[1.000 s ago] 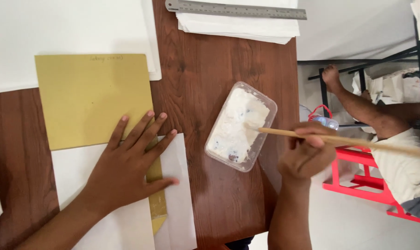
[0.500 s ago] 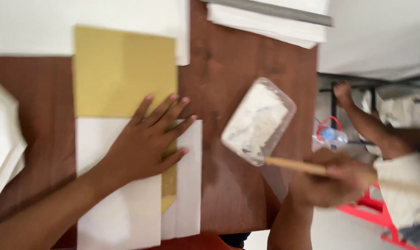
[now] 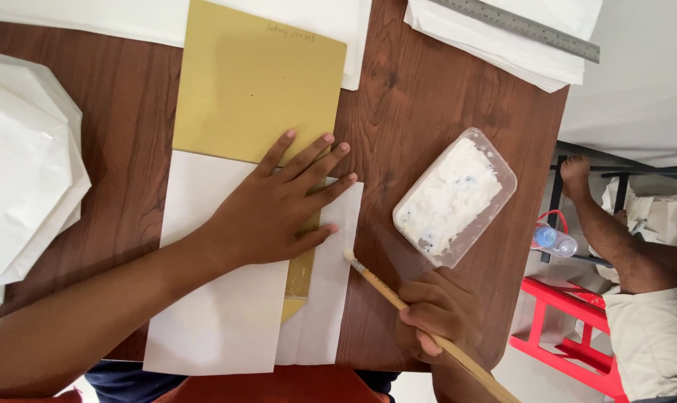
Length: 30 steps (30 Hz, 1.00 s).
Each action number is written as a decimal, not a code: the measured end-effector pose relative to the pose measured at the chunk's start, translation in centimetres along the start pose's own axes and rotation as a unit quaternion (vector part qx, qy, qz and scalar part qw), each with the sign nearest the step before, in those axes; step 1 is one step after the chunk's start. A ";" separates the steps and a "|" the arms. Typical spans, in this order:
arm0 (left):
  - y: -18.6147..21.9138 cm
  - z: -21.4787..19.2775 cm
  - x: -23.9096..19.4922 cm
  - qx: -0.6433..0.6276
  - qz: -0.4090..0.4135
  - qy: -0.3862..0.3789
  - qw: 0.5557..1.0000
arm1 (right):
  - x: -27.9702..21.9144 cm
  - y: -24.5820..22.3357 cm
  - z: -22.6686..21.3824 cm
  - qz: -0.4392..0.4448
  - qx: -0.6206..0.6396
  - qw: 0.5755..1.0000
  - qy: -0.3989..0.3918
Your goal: The person applies white adhesive to the edges of a white paper sheet using a brush, then folds the paper into a triangular shape and presses the glued edges together. The person repeats the gluing and folding process to form a three-dimensional paper structure.
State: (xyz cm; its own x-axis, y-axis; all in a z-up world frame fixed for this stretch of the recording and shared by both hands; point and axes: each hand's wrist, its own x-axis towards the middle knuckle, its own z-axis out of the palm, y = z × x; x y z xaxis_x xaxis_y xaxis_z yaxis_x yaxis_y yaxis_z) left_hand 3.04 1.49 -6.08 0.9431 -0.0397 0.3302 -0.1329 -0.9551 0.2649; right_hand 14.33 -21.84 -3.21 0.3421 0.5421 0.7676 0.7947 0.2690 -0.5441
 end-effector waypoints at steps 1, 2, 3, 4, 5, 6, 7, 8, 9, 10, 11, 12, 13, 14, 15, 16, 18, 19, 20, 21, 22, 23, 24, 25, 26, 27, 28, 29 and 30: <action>0.0 0.0 0.0 0.004 -0.003 -0.005 1.000 | 0.2 0.0 0.2 0.002 -0.005 1.000 -0.019; 0.1 0.0 0.0 0.006 -0.007 -0.011 1.000 | 0.5 -0.1 0.3 0.006 -0.011 0.999 -0.040; 0.0 0.0 0.1 0.004 -0.006 -0.011 1.000 | 0.6 -0.2 0.4 0.007 -0.012 0.999 -0.040; 0.0 0.0 0.0 0.006 -0.006 -0.009 1.000 | 0.6 -0.3 0.4 0.011 -0.017 0.998 -0.061; 0.0 0.1 0.0 0.007 -0.006 -0.007 1.000 | 0.7 -0.3 0.3 0.015 -0.022 0.996 -0.082; 0.0 0.0 0.0 0.007 -0.007 -0.007 1.000 | 0.2 0.0 -0.1 0.015 -0.022 0.996 -0.083; -0.1 0.0 0.0 0.006 -0.005 -0.006 1.000 | -0.2 0.3 -0.5 0.074 0.006 0.994 -0.086; -0.2 0.0 0.0 0.006 -0.002 -0.005 1.000 | -0.7 0.7 -0.9 0.131 0.034 0.987 -0.089; -0.1 0.0 0.0 0.007 -0.002 -0.004 1.000 | -0.7 0.7 -0.9 0.131 0.034 0.987 -0.089; -0.1 0.0 0.0 0.007 -0.003 -0.009 1.000 | -0.6 0.6 -0.9 0.197 0.056 0.978 -0.052; 0.0 0.0 0.1 0.007 -0.004 -0.013 1.000 | -0.6 0.6 -0.9 0.261 0.077 0.962 -0.015; 0.1 0.0 0.1 0.006 -0.006 -0.013 1.000 | 0.2 0.6 -0.6 0.261 0.077 0.962 -0.017; 0.2 0.0 0.0 0.000 -0.008 -0.015 1.000 | 1.0 0.5 -0.4 0.285 0.029 0.958 -0.006; 0.0 0.0 0.1 -0.004 -0.008 -0.019 1.000 | 1.9 0.5 0.1 0.307 -0.018 0.951 0.008; -0.2 -0.1 0.1 -0.003 -0.008 -0.019 1.000 | 1.9 0.8 0.3 0.307 -0.017 0.952 0.009; -0.1 -0.1 0.1 -0.006 -0.009 -0.022 1.000 | 1.8 0.8 0.2 0.299 -0.069 0.952 0.011; 0.0 -0.1 0.0 -0.012 -0.010 -0.026 1.000 | -0.5 1.6 -0.3 0.292 -0.122 0.949 0.011; 0.1 -0.1 0.0 -0.005 -0.011 -0.025 1.000 | -2.6 2.3 -0.9 0.304 -0.049 0.949 0.071; -0.1 -0.2 0.2 0.005 -0.010 -0.022 1.000 | -4.7 3.2 -1.4 0.310 0.026 0.941 0.132; -0.1 -0.2 0.2 0.006 -0.009 -0.022 1.000 | -4.7 2.7 -2.0 0.309 0.026 0.941 0.133; -0.1 -0.2 0.2 -0.001 -0.010 -0.022 1.000 | -4.7 2.2 -2.6 0.276 0.056 0.950 0.132; -0.1 -0.2 0.2 -0.007 -0.010 -0.023 1.000 | -4.7 1.6 -3.1 0.241 0.087 0.958 0.131; -0.1 -0.3 0.3 -0.008 -0.010 -0.024 1.000 | -3.7 1.9 -2.2 0.243 0.086 0.957 0.132; -0.2 -0.5 0.4 -0.003 -0.009 -0.022 1.000 | -2.8 2.2 -1.3 0.112 0.055 0.983 0.137; -0.1 -0.6 0.4 0.002 -0.011 -0.021 1.000 | -1.9 2.5 -0.4 -0.021 0.022 0.989 0.142; -0.1 -0.6 0.3 0.001 -0.013 -0.023 1.000 | -1.7 2.1 -0.4 -0.019 0.024 0.990 0.141; -0.1 -0.6 0.3 -0.001 -0.014 -0.027 1.000 | -1.5 1.7 -0.5 -0.024 -0.006 0.997 0.073; -0.1 -0.6 0.4 -0.002 -0.016 -0.032 0.999 | -1.2 1.2 -0.5 -0.028 -0.035 0.999 0.004; -0.1 -0.6 0.5 -0.002 -0.014 -0.032 0.999 | -0.9 1.1 -0.4 -0.029 -0.036 0.999 0.005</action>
State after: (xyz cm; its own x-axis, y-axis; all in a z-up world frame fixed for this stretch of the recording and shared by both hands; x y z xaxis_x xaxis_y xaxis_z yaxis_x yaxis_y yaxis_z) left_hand 3.34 1.80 -5.40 0.9637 -0.0318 0.2650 -0.1077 -0.9547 0.2774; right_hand 15.09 -22.34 -4.33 0.3000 0.5193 0.8002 0.8472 0.2405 -0.4737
